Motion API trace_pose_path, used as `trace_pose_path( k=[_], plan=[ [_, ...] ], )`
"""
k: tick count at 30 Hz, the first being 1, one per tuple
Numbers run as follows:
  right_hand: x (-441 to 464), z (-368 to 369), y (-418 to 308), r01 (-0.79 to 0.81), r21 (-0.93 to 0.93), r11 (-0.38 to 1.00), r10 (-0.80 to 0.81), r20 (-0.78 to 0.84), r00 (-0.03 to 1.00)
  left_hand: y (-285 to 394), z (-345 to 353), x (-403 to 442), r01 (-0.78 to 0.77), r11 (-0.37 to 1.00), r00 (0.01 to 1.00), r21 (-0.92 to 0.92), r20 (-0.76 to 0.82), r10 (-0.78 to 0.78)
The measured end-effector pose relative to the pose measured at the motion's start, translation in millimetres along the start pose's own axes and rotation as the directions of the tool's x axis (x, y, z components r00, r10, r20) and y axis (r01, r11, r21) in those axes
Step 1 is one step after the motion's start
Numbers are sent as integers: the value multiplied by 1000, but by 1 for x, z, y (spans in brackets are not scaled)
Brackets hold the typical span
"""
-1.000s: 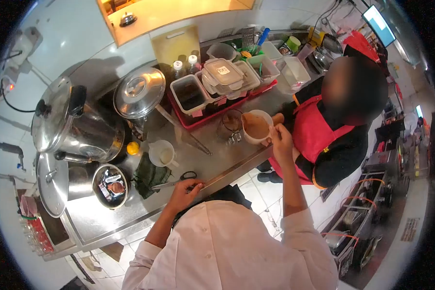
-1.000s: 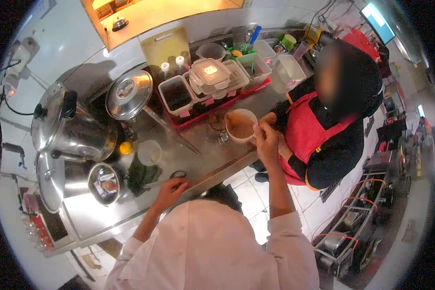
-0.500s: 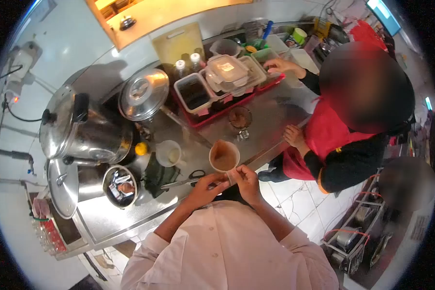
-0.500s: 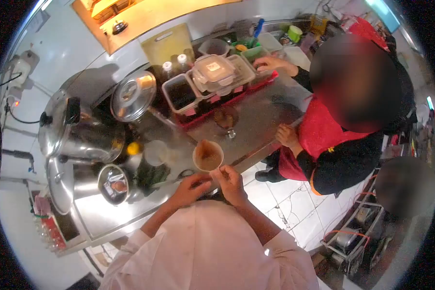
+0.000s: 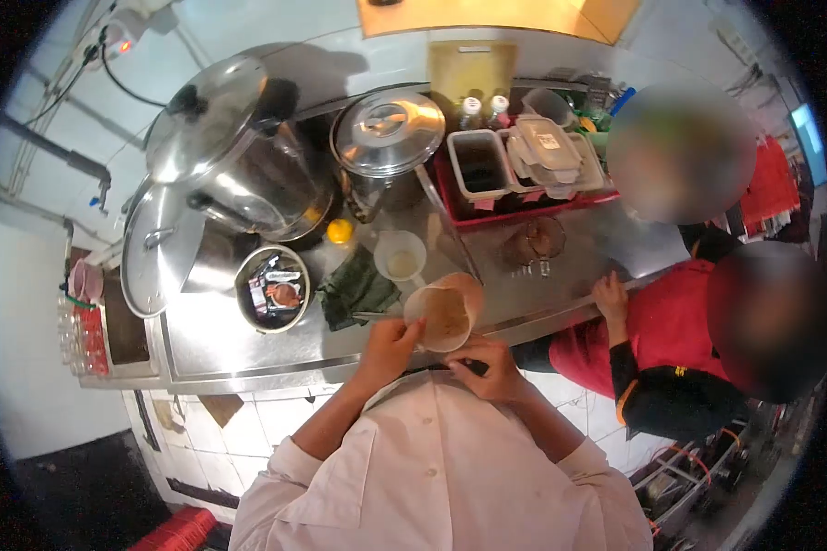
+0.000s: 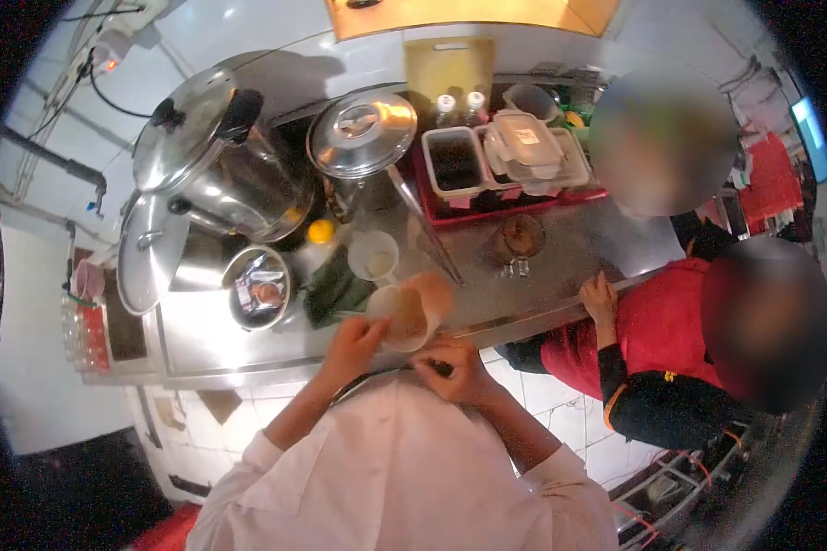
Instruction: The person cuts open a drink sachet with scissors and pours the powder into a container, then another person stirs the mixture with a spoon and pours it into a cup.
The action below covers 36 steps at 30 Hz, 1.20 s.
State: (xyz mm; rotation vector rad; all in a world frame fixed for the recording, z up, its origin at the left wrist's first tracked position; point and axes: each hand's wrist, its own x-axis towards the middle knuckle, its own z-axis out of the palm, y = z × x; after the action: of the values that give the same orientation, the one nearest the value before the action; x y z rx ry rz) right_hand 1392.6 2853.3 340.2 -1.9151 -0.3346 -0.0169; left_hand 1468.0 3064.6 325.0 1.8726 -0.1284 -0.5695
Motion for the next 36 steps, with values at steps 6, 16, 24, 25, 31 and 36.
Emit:
trace_pose_path(
  k=[6, 16, 24, 25, 31, 36],
  plan=[
    [43, 24, 52, -362, 125, 924, 381, -403, 832, -4, -74, -48, 89, 992, 979, -92, -174, -104],
    [115, 71, 73, -588, 153, 794, 608, -194, 770, -72, -104, -54, 26, 988, 968, -155, -241, -64],
    [104, 79, 74, -476, 300, 827, 559, -342, 755, -66, -109, -57, 66, 989, 982, -131, -170, -88],
    [100, 79, 77, -479, 303, 824, 563, -349, 749, -65, -111, -57, 66, 990, 983, -128, -160, -87],
    [84, 80, 73, -399, 111, 910, 390, -553, 736, -48, -123, -58, 4, 1000, 997, 17, -78, -3],
    [69, 84, 64, -408, 122, 905, 390, -621, 680, -38, -121, -57, -17, 996, 1000, -93, -20, 15]
  ],
)
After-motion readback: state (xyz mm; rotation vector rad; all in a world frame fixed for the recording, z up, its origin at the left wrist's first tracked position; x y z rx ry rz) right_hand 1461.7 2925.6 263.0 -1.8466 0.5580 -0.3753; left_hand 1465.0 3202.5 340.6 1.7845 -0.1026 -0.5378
